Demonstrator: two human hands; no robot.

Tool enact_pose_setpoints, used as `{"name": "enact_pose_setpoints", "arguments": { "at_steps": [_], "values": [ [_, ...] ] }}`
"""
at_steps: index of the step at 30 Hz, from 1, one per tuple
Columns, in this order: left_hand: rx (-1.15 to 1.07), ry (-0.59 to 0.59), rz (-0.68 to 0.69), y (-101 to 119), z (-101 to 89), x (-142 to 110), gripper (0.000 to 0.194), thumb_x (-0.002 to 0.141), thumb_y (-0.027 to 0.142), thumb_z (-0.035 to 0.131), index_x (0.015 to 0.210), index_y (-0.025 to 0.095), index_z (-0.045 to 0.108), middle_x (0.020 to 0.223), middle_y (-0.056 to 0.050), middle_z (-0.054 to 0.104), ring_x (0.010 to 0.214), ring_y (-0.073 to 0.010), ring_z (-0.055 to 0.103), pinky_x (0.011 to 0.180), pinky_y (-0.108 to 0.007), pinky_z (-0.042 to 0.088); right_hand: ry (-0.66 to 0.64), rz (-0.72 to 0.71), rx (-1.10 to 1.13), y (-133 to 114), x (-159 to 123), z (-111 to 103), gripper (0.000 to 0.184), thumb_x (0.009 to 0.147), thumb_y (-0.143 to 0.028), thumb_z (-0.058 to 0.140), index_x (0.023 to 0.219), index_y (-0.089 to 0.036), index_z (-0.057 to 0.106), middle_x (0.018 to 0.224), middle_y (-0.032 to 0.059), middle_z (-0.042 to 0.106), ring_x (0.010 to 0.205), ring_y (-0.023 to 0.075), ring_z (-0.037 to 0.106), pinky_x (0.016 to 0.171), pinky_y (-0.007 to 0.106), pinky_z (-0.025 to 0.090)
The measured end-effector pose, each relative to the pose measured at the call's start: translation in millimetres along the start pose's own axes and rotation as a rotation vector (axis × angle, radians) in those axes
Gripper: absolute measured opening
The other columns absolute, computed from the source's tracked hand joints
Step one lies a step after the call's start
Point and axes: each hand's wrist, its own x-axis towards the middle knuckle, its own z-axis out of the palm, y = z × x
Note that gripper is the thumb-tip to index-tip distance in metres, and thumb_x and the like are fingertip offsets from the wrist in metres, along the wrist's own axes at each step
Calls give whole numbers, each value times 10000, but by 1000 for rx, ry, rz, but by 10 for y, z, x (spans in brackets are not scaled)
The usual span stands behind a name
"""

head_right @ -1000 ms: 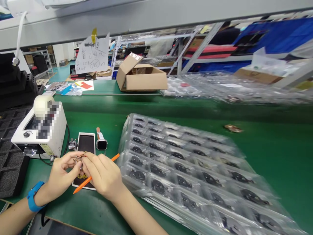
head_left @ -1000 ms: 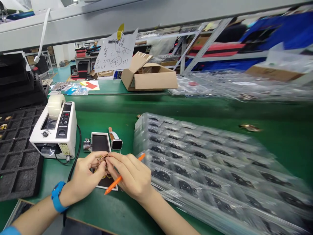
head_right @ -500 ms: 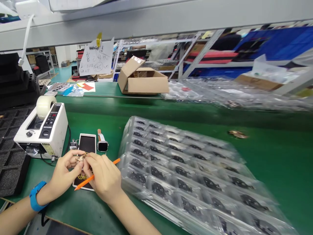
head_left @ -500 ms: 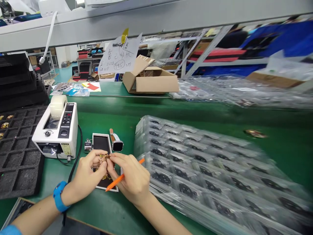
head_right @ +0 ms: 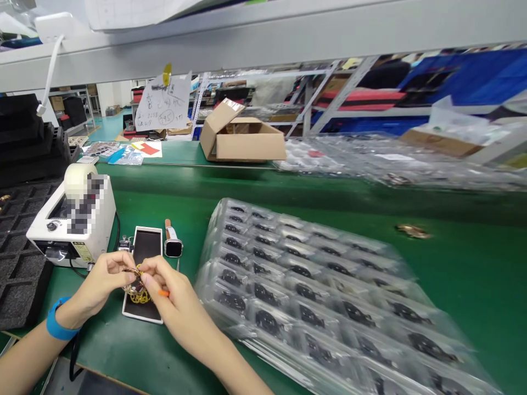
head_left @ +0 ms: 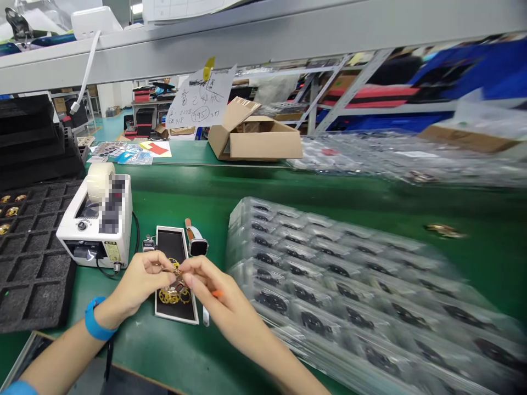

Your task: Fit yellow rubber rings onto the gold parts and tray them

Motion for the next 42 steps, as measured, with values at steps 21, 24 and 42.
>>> {"name": "enact_pose_setpoints", "arguments": {
  "at_steps": [21,24,42],
  "values": [
    [48,-28,-93,10,22,13,103,532,139,597,548,151,496,518,57,451,501,-58,367,465,-185,279,-92,34,-107,40,-37,81,313,974,-361,253,714,-221,354,631,-33,404,559,115,382,511,227,345],
    [6,-25,-103,18,8,15,146,553,193,689,594,138,560,533,43,496,497,-57,380,458,-185,272,-92,58,-83,56,-34,59,333,970,-403,259,715,-218,364,633,-34,395,574,119,376,524,235,344],
    [22,-39,-5,-30,8,27,327,605,394,781,656,128,598,617,10,562,598,-101,488,604,-239,390,12,208,213,70,13,157,501,888,-637,308,621,-214,329,580,-45,320,532,107,308,503,244,309]
  ]
}}
